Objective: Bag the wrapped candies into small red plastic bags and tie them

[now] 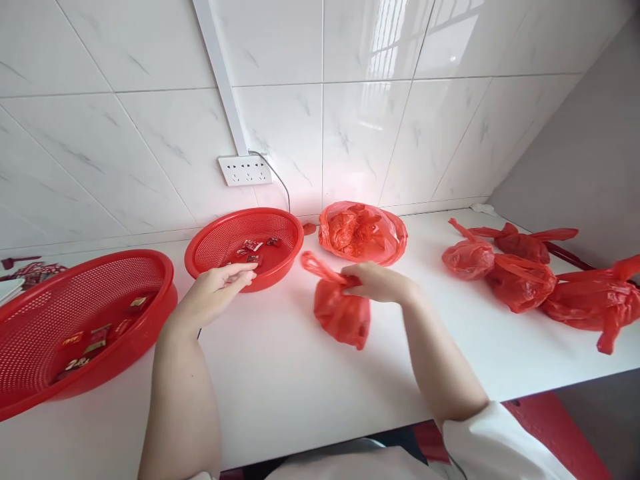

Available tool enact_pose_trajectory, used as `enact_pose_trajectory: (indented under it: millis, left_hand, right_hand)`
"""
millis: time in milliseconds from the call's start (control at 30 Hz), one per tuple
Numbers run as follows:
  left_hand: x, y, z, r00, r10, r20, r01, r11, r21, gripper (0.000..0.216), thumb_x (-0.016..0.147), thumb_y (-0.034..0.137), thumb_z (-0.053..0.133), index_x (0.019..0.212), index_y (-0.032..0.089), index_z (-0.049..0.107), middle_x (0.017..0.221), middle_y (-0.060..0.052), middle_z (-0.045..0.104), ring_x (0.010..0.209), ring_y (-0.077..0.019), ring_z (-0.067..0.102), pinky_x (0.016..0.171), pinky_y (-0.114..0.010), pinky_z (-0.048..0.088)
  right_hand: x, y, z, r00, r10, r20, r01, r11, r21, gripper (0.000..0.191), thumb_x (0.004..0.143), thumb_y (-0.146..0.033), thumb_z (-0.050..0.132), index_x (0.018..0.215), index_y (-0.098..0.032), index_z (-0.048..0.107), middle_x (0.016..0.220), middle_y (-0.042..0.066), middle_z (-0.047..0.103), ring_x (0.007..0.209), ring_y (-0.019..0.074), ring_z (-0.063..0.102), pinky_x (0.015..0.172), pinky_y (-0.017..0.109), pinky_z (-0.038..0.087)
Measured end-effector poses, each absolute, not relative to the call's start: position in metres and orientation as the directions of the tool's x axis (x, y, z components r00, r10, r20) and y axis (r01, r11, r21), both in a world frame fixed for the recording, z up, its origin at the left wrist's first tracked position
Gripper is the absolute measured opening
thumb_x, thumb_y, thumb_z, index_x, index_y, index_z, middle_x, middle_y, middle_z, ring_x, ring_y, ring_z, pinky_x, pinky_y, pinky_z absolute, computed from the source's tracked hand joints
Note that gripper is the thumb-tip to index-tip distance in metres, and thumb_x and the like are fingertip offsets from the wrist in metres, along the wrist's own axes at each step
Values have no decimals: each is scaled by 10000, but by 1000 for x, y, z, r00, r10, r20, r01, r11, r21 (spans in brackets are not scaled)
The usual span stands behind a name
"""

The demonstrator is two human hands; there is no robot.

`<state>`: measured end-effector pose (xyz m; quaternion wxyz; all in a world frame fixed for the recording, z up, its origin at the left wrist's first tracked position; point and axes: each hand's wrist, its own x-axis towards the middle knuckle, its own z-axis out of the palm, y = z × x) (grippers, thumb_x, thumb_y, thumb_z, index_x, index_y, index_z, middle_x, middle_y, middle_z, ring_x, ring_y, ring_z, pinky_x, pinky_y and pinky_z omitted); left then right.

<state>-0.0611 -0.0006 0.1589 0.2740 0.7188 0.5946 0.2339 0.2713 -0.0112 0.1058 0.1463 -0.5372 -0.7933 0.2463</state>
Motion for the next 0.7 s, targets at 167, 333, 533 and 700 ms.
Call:
enact_pose_trajectory:
  millis: [167, 333, 533, 700]
  left_hand:
    - [-64, 6, 155, 244, 970, -16, 746, -177, 641, 447, 858, 561, 498, 1200, 321, 655, 1148, -69, 696, 1122, -280, 617, 970, -419, 464]
    - [-57, 6, 151, 300, 953, -34, 738, -209, 641, 422, 849, 552, 519, 1171, 327, 673, 1089, -53, 719, 1072, -267, 645, 907, -369, 507]
    - [-55, 2, 153, 311, 950, -33, 748, -223, 626, 403, 854, 525, 512, 1163, 328, 679, 1024, -40, 734, 1000, -262, 668, 798, -326, 533]
    - [-57, 1, 151, 337, 941, -19, 735, -251, 631, 405, 854, 493, 514, 1191, 324, 663, 1001, -43, 736, 964, -265, 677, 761, -320, 528]
  right_hand:
    - [371, -49, 120, 150, 980, -134, 884, -193, -425, 99, 746, -240, 565, 793, -262, 650, 775, 55, 638, 650, 215, 565, 546, 326, 376]
    - [404, -63, 129, 643, 763, 68, 711, -561, -425, 263, 773, -222, 575, 1023, -219, 659, 1037, 200, 654, 895, 316, 615, 601, 395, 415]
    - [357, 4, 100, 252, 951, 181, 739, -69, -670, 248, 849, -326, 525, 1003, -245, 701, 1089, 69, 696, 991, 232, 628, 828, 364, 470]
    - [328, 81, 52, 350, 931, 107, 619, -144, -772, 512, 853, -292, 500, 1346, -155, 491, 1321, 163, 566, 1179, 276, 542, 908, 387, 453]
